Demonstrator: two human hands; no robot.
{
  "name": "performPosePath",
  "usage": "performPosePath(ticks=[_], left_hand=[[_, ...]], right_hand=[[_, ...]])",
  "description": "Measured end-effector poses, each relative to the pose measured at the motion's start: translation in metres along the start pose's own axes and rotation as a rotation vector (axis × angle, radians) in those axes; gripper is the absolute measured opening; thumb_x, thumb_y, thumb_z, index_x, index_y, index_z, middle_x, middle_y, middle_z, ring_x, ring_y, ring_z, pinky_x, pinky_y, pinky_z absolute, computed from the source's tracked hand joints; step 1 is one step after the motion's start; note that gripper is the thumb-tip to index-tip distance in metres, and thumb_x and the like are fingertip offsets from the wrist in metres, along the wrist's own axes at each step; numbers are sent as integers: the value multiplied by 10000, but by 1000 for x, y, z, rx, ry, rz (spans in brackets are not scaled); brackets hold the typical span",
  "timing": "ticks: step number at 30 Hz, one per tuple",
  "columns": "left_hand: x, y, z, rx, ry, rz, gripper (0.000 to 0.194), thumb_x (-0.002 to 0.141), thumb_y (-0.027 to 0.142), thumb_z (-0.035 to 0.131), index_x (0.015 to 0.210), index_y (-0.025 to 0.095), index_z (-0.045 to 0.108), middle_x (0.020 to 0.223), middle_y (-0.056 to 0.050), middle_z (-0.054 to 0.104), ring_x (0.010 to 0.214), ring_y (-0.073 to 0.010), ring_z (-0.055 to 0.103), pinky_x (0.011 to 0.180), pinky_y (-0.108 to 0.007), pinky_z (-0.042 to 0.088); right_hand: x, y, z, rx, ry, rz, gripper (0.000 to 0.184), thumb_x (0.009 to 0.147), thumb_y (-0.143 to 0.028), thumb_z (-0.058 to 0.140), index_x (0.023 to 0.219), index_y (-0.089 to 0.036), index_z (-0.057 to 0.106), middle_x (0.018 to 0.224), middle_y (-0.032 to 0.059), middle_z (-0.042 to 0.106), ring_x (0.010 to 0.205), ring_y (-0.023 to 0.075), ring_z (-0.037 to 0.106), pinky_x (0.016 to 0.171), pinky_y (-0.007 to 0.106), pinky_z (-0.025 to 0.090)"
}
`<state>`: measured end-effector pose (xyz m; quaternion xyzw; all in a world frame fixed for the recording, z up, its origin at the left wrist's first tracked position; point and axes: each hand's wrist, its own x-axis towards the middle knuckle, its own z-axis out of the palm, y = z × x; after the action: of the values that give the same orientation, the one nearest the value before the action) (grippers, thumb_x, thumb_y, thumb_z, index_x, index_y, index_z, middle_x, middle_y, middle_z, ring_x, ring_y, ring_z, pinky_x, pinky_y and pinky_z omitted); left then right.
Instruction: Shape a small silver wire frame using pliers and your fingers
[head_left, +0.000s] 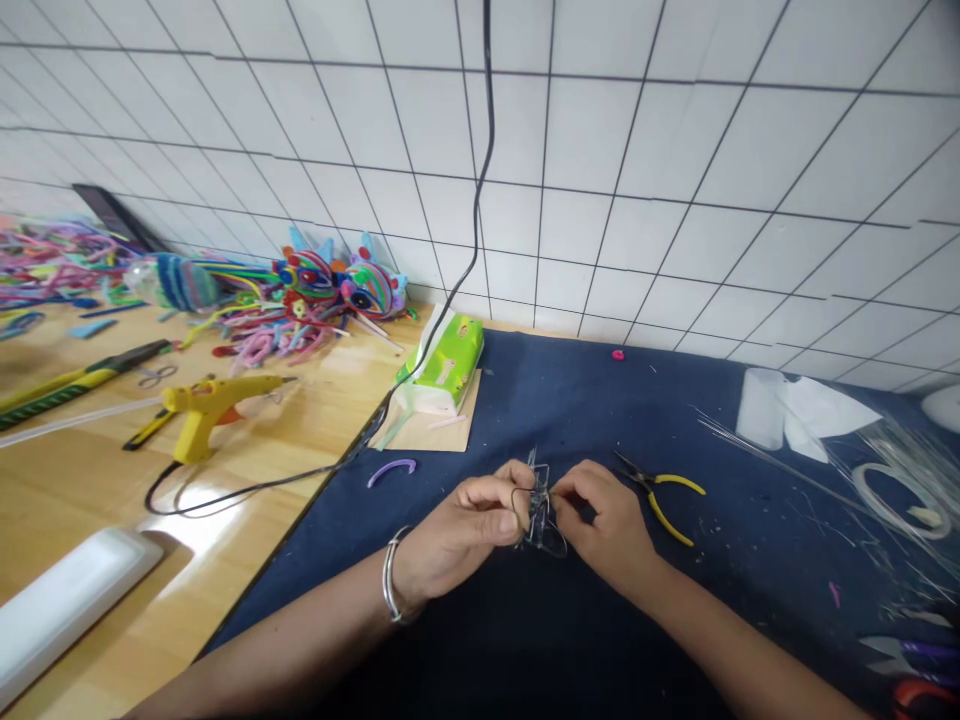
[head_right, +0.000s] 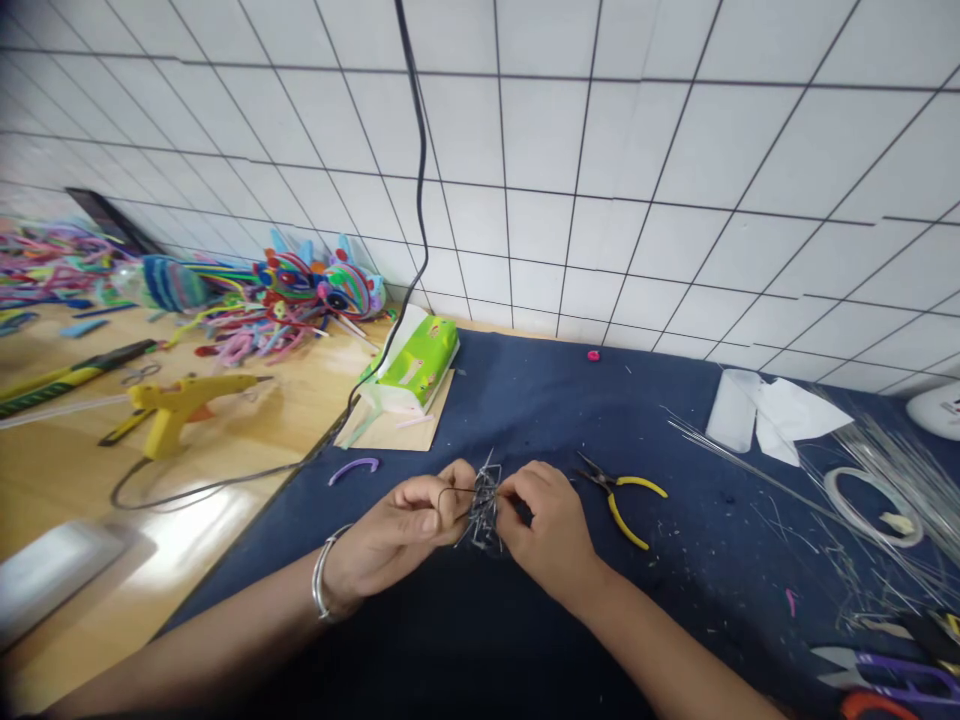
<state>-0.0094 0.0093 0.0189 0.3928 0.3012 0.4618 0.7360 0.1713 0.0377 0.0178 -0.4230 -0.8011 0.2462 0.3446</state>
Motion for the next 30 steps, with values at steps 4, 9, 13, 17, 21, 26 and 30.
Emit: performPosePath(ticks=[4, 9, 13, 17, 21, 26, 30], left_hand=[[0, 1, -3, 303, 42, 191, 81, 719, 200, 664, 792, 193, 698, 965, -49, 473, 872, -152, 468, 763, -270, 408], [4, -5, -6, 424, -49, 228, 290, 756, 145, 622, 1031, 233, 643, 1001, -61, 565, 987, -190, 485, 918, -354, 354], [8, -12, -7, 339, -29, 130, 424, 775, 159, 603, 1183, 259, 538, 1017, -49, 562, 944, -169, 496, 870, -325, 384], [11, -21, -7, 185, -6, 101, 509, 771, 170, 611, 1246, 279, 467, 1020, -41, 553, 902, -146, 503, 818, -285, 405], [13, -25, -8, 243, 9, 127, 538, 767, 171, 617, 1270, 249, 443, 945, -38, 561, 842, -138, 517, 782, -284, 416], [13, -23, -9, 401, 50, 171, 491, 812, 165, 562, 1280, 230, 428, 915, -37, 586, 849, -140, 528, 805, -301, 415], [12, -21, -9, 409, 45, 163, 462, 828, 181, 541, 1274, 222, 430, 902, -32, 570, 822, -128, 527, 794, -293, 423]], right_hand=[[-6, -2, 6, -24, 9, -50, 110, 742, -97, 483, 689, -185, 524, 680, 8, 514, 688, 143, 482, 656, 283, 406], [-11, 0, 12, -99, 32, -99, 106, 752, -111, 469, 678, -178, 504, 691, 23, 509, 698, 155, 474, 667, 312, 400], [-12, 0, 12, -106, 56, -99, 122, 754, -114, 462, 653, -178, 487, 671, 21, 493, 681, 152, 463, 652, 309, 394], [-13, 0, 15, -98, 39, -82, 121, 746, -101, 468, 652, -176, 485, 666, 16, 483, 676, 147, 452, 650, 302, 382], [-15, 1, 16, -125, 34, -99, 109, 747, -101, 474, 664, -168, 495, 688, 22, 492, 689, 149, 449, 656, 308, 371], [-14, 0, 15, -143, 38, -107, 135, 775, -111, 464, 652, -166, 478, 670, 14, 486, 675, 140, 442, 654, 305, 359], [-15, 2, 19, -159, 8, -102, 150, 773, -106, 457, 635, -165, 461, 658, 11, 474, 665, 137, 436, 645, 301, 353]])
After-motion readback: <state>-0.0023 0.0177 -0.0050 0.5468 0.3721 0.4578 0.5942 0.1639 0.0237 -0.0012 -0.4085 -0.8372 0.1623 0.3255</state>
